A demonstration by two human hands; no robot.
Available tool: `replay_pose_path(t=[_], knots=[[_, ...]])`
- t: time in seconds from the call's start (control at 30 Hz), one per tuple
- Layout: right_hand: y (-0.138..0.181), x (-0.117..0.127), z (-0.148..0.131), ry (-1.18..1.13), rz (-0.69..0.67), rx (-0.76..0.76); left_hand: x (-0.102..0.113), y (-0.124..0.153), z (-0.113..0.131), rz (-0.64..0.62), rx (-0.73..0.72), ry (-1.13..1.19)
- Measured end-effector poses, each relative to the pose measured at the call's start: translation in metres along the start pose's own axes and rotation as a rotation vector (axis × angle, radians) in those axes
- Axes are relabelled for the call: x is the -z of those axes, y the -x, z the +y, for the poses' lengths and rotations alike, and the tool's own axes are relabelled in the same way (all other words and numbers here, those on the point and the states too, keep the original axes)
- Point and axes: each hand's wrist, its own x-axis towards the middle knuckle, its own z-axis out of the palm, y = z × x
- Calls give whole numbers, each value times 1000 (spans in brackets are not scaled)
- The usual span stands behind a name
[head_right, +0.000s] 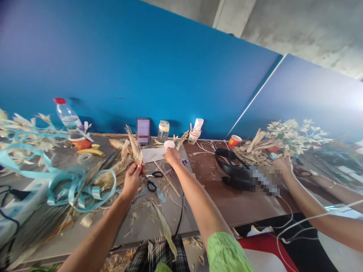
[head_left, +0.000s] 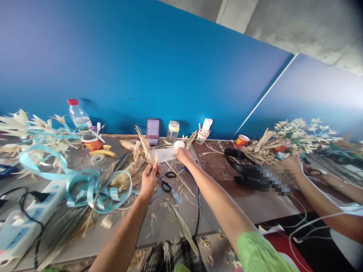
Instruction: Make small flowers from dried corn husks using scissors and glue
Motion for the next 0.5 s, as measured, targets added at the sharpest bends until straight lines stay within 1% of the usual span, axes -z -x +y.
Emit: replay_pose_path(t=[0.1, 0.17, 0.23, 0.33, 0.43, 0.47, 0.5], knots=[[-8, -12, -5, 53, -15, 24, 0, -1, -5, -1, -8, -14], [-11, -15, -8, 67, -15, 42, -1, -1, -8, 2, -16, -39], [-13, -12, -10, 62, -18, 56, -1, -2, -9, 9, -18, -48], [-15, -1, -10, 28, 8, 76, -2, -2, -9, 18, 19, -1], [-17, 17, -9, -38, 98, 117, -3, -2, -7, 15, 74, 57], [-17, 24, -9, -97, 157, 137, -3, -2, -7, 11, 87, 72], [-17, 31, -10, -206, 242, 155, -3, -2, -7, 8, 96, 86]])
